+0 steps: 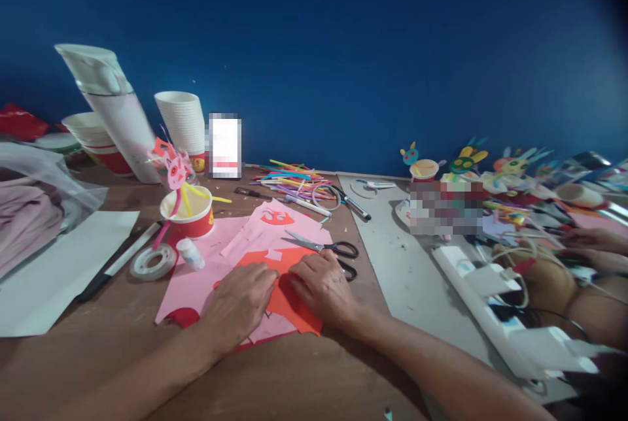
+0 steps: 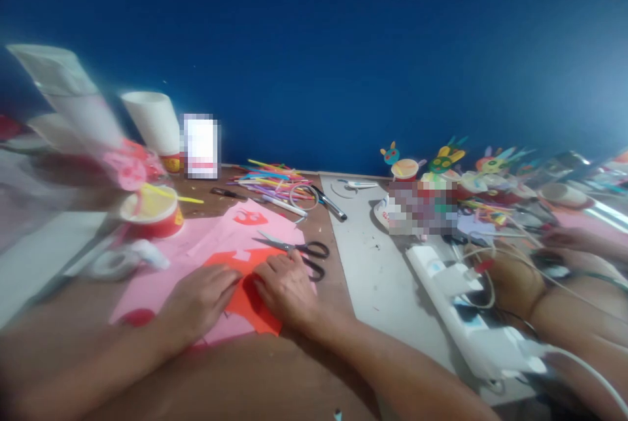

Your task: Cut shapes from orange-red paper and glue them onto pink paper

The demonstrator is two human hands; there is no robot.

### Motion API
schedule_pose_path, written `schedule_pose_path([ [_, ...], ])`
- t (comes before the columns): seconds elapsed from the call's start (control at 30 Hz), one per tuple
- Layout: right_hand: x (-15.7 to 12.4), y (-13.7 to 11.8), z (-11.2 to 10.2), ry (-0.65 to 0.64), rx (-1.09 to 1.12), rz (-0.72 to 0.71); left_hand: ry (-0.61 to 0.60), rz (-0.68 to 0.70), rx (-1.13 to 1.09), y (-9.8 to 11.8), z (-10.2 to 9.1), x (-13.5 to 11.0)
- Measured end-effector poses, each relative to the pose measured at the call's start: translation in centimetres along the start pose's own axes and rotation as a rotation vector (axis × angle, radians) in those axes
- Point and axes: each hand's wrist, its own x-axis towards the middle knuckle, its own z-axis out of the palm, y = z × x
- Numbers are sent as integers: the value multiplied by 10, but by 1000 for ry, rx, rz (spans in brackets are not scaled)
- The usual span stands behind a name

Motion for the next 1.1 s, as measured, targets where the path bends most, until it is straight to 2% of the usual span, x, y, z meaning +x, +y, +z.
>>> schedule_pose_path([
  [0.17, 1, 1, -2, -11, -22, -31, -80, 37, 65, 5, -5, -1],
  [0.33, 0, 2, -4, -20, -77, -93, -134, 78, 210, 23, -8, -8],
  [0.47, 0, 2, -6, -29, -94, -153, -123, 23, 277, 34, -4, -16],
  [0.7, 1, 3, -7, -12, -65, -153, -174, -5, 264, 36, -8, -12],
  [0.9, 1, 2, -9, -67, -54, -118, -194, -14, 251, 39, -10, -12],
  [1.1, 2, 2, -8, -67, -48, -116, -213, -36, 265, 39, -8, -14],
])
